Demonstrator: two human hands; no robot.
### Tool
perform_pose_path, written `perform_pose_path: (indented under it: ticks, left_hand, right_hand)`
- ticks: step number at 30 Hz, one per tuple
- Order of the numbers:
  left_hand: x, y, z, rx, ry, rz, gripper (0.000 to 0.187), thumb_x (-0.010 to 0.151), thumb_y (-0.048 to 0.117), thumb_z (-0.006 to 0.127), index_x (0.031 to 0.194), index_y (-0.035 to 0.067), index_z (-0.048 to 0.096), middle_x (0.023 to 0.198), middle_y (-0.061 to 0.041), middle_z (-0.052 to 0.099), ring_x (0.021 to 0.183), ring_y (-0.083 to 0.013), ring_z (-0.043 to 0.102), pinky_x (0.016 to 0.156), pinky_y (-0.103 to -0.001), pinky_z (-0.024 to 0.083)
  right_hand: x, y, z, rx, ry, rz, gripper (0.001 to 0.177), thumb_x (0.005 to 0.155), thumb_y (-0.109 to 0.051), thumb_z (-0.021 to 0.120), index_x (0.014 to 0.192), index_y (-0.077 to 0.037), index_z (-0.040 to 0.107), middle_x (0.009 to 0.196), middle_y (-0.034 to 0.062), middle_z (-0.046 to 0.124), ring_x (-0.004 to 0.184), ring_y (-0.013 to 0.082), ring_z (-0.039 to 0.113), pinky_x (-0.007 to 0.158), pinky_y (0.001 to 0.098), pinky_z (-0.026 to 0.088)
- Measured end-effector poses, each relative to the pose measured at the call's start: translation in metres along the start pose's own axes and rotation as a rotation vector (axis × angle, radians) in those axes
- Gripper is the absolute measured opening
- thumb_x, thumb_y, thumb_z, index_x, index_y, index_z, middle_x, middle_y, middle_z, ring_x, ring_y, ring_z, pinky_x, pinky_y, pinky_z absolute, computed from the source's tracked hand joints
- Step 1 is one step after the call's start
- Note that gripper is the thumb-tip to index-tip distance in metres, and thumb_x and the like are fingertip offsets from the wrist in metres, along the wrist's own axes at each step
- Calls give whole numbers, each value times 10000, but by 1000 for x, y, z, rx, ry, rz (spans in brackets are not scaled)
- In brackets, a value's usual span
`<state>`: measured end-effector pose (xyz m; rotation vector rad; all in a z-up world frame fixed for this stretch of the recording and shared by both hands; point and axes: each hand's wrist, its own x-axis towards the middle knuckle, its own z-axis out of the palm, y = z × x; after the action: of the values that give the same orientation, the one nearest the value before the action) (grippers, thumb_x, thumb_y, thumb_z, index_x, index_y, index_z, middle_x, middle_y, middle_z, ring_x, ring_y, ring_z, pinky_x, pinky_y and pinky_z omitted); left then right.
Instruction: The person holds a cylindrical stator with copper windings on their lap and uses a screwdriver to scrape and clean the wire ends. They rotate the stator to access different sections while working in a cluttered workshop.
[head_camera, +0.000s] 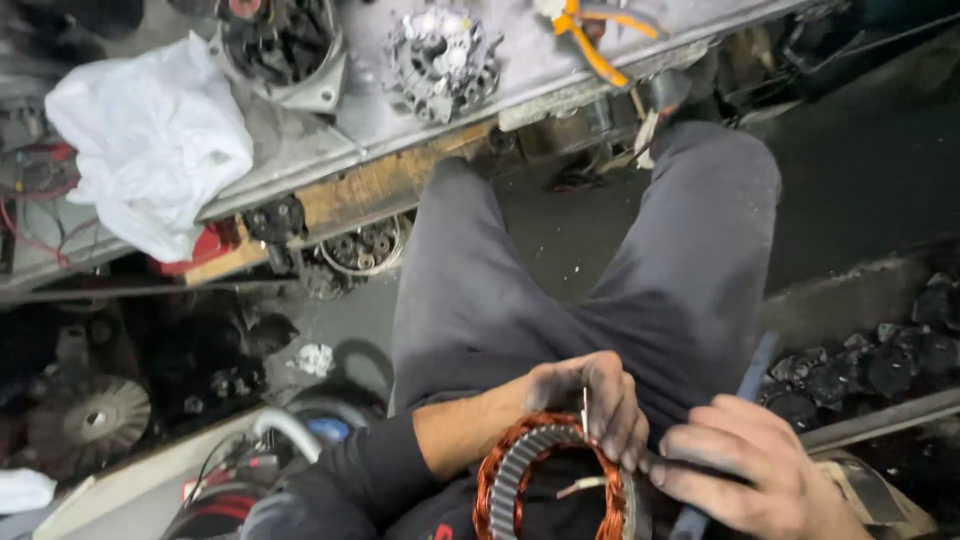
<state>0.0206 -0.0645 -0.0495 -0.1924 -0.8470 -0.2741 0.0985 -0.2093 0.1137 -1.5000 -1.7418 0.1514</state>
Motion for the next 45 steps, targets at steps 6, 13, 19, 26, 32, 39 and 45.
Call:
perform_pose_path:
  ticks: [6, 13, 19, 26, 32, 39, 45]
  left_hand:
    - [-7, 3, 11, -162, 206, -16, 597, 781, 575, 800, 946, 3, 760, 955, -153, 774, 1001, -306, 722, 930, -439, 575]
    - [-15, 43, 1, -16, 538, -189, 754, 879, 742, 590, 972, 6, 724, 1201, -236, 689, 1139, -392, 645, 1029, -562, 489]
    - [-3, 87, 6, 167, 972, -120, 782, 996, 707, 429, 986, -22, 712, 1232, -267, 683, 1189, -448, 639, 1069, -612, 485]
    - [135, 91, 77, 1578, 737, -497, 274, 897, 226, 776, 1062, 11, 738, 1054, -119, 766, 973, -215, 749, 878, -298, 589]
    - [188, 83, 66, 1936, 536, -534, 249, 910, 250, 745, 1049, 43, 745, 1015, -110, 766, 958, -257, 763, 840, -331, 596]
    - [175, 83, 29, 2288, 786, -312, 285, 1032, 205, 585, 1185, 3, 715, 1288, -202, 707, 1131, -380, 692, 952, -392, 544]
    - [164, 94, 25, 1791, 1212, -275, 322, 1057, 258, 536, 1179, 22, 720, 981, -125, 788, 927, -180, 709, 855, -307, 566]
  right_hand:
    - [-19, -10, 26, -43, -77, -1, 277, 856, -164, 727, 1118, -87, 680, 1274, 117, 687, 640, 107, 551, 555, 316, 414]
    - [-36, -30, 25, -325, -72, 35, 212, 860, -134, 754, 1069, -115, 723, 1330, 102, 673, 552, 66, 458, 524, 272, 372]
    - [-8, -36, -1, -584, -152, 109, 246, 762, -117, 705, 1002, -76, 737, 1221, 156, 709, 579, 102, 578, 547, 280, 449]
    - [11, -22, -30, -738, 32, 165, 279, 724, -93, 667, 955, 39, 751, 1087, 240, 742, 581, 145, 586, 543, 287, 442]
    - [18, 1, -41, -881, 160, 157, 256, 746, -105, 672, 941, 35, 761, 1068, 218, 748, 600, 153, 589, 561, 302, 428]
    - [40, 48, -29, -1041, 196, 180, 193, 785, -127, 710, 958, -63, 769, 1076, 134, 766, 594, 121, 600, 518, 291, 348]
    - [58, 45, -39, -668, 87, 403, 445, 708, -143, 675, 1144, -52, 683, 1167, 162, 665, 833, 281, 712, 616, 373, 523]
